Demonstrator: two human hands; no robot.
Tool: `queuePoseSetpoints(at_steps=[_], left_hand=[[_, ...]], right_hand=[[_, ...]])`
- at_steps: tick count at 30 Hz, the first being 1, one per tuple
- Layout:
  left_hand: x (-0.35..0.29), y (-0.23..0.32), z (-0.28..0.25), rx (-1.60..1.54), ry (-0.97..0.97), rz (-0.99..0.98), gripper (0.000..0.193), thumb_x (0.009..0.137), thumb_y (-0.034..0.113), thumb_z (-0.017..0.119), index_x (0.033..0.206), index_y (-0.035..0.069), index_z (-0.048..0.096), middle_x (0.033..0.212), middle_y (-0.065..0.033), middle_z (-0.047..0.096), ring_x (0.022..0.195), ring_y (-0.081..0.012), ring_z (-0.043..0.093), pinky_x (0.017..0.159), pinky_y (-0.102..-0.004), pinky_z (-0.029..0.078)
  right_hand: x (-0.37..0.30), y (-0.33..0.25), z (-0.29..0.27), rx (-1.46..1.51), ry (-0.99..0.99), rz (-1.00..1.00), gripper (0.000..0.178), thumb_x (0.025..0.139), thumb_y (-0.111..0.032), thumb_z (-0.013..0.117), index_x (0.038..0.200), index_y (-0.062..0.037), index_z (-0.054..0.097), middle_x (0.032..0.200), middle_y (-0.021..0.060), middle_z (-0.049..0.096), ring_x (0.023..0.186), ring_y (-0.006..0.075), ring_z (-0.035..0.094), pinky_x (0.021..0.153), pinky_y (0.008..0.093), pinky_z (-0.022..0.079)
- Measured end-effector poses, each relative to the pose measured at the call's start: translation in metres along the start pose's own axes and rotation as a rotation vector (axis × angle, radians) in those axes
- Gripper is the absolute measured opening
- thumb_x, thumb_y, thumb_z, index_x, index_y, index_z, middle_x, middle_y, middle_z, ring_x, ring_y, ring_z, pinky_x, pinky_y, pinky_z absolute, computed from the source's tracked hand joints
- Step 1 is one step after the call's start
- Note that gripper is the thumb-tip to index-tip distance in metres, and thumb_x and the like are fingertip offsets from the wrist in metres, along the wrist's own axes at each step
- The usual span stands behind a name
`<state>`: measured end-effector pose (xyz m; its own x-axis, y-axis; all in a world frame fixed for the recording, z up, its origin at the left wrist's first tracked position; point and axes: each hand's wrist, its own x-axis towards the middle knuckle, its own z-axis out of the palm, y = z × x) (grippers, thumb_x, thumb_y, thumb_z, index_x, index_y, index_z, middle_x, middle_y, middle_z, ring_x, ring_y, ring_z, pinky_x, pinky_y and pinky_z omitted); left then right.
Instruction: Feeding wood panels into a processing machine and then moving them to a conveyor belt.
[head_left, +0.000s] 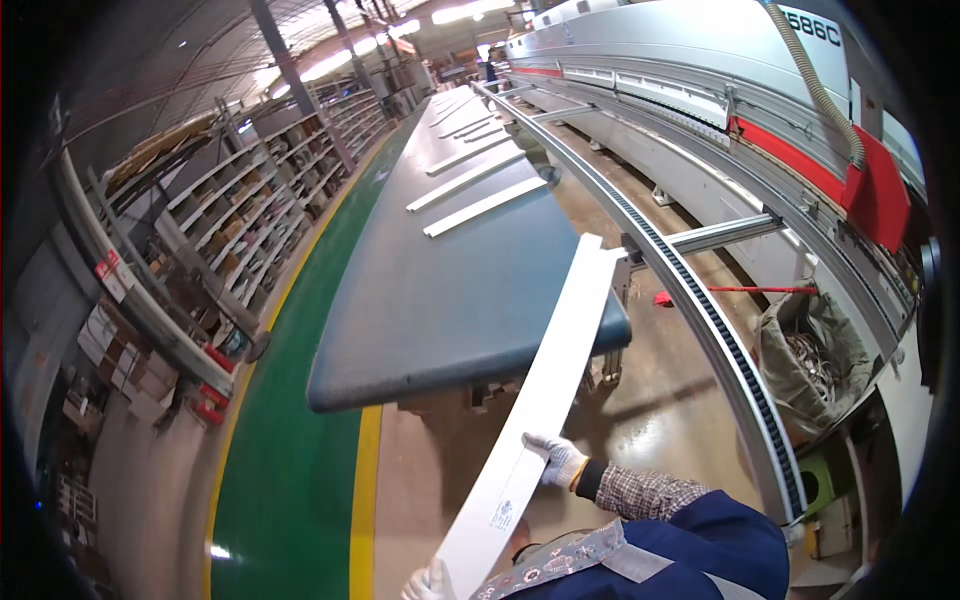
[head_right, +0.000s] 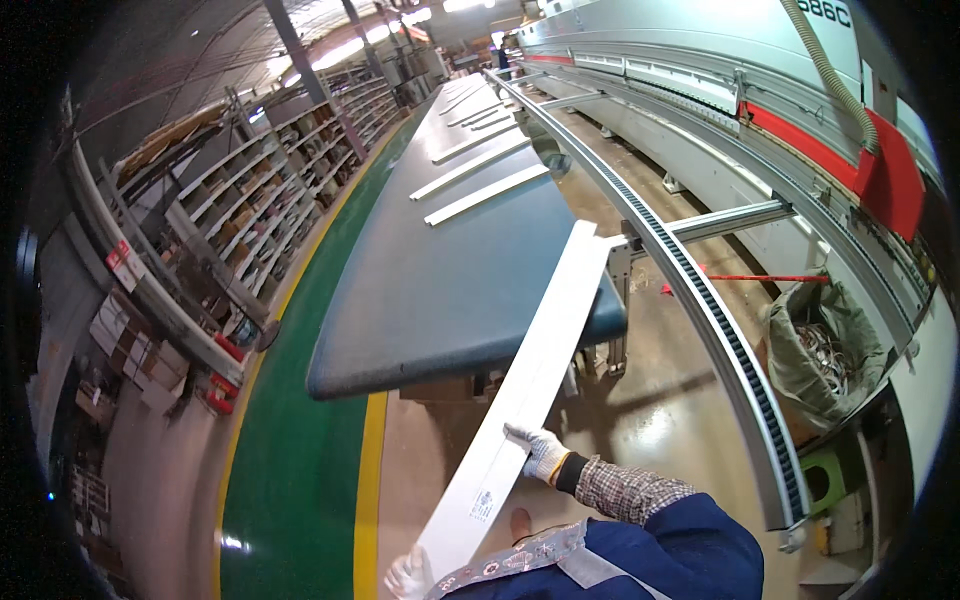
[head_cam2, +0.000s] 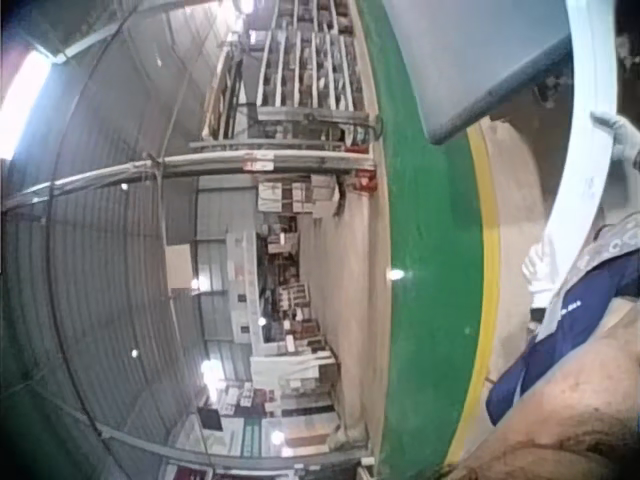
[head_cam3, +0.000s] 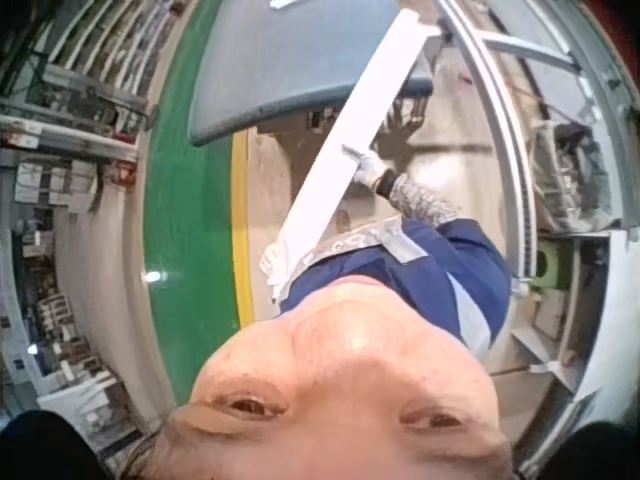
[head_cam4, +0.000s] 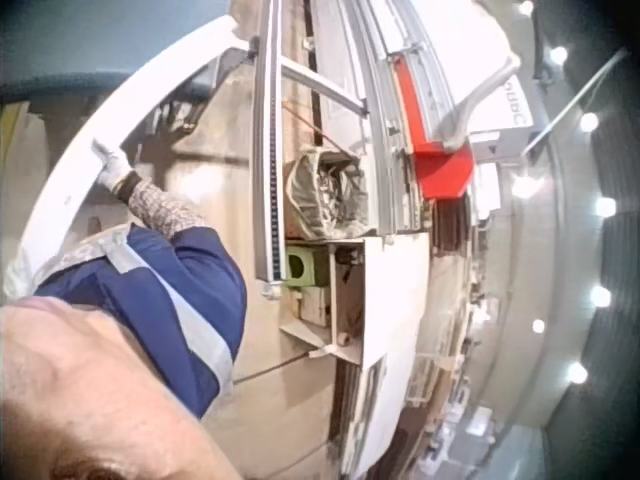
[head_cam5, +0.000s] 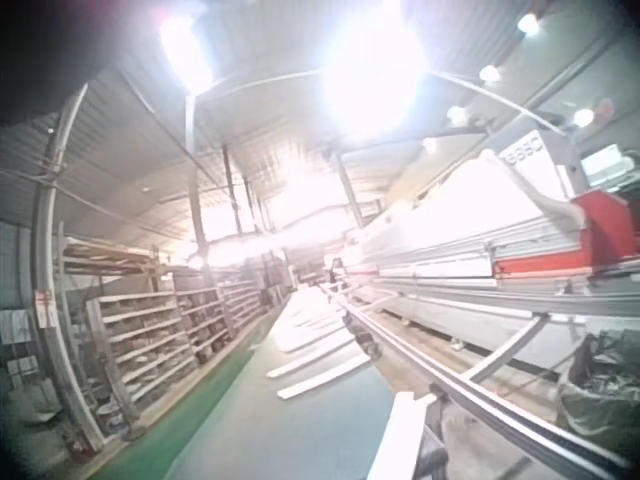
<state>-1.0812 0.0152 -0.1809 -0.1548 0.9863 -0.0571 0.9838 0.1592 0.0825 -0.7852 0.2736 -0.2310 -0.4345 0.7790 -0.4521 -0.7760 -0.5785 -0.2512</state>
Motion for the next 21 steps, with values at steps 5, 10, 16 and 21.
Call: queuePoseSetpoints(at_steps=[5, 10, 16, 21], left_hand=[[0.112, -0.038, -0.047, -0.1, -0.189, -0.143, 0.074, 0.071, 0.032, 0.081, 0.136, 0.008, 0.056, 0.119, -0.0218, 0.062, 0.108, -0.0406, 0.058, 0.098, -0.0512, 0.048], [0.237, -0.055, -0.055, -0.048, -0.088, -0.028, 0.085, 0.066, 0.035, 0.083, 0.141, 0.01, 0.051, 0.12, -0.0208, 0.059, 0.111, -0.0398, 0.056, 0.1, -0.0508, 0.045], [0.434, -0.042, -0.016, 0.003, 0.051, 0.12, 0.122, 0.053, 0.046, 0.091, 0.157, 0.018, 0.033, 0.123, -0.0196, 0.049, 0.116, -0.0387, 0.053, 0.102, -0.0523, 0.042], [0.55, 0.036, -0.045, 0.009, -0.084, 0.153, 0.126, 0.058, 0.046, 0.091, 0.162, 0.021, 0.026, 0.144, -0.0256, 0.044, 0.132, -0.042, 0.048, 0.11, -0.0545, 0.039]], right_hand=[[0.156, 0.024, 0.034, -0.044, 0.013, -0.027, 0.034, 0.093, -0.014, 0.074, 0.124, -0.0057, 0.064, 0.12, 0.0126, 0.071, 0.109, 0.028, 0.069, 0.099, 0.0483, 0.056], [0.227, -0.007, 0.087, -0.327, -0.048, -0.187, 0.036, 0.095, -0.03, 0.074, 0.122, -0.0072, 0.067, 0.114, 0.0074, 0.073, 0.1, 0.0224, 0.069, 0.09, 0.0388, 0.054], [0.168, -0.015, 0.005, -0.162, -0.035, -0.214, 0.042, 0.108, -0.027, 0.044, 0.14, -0.0021, 0.055, 0.138, 0.0202, 0.061, 0.125, 0.0365, 0.06, 0.109, 0.0488, 0.048], [0.022, 0.022, -0.145, 0.144, 0.296, -0.427, 0.043, 0.107, -0.029, 0.043, 0.139, -0.0023, 0.055, 0.14, 0.0232, 0.059, 0.128, 0.04, 0.057, 0.11, 0.0525, 0.047]])
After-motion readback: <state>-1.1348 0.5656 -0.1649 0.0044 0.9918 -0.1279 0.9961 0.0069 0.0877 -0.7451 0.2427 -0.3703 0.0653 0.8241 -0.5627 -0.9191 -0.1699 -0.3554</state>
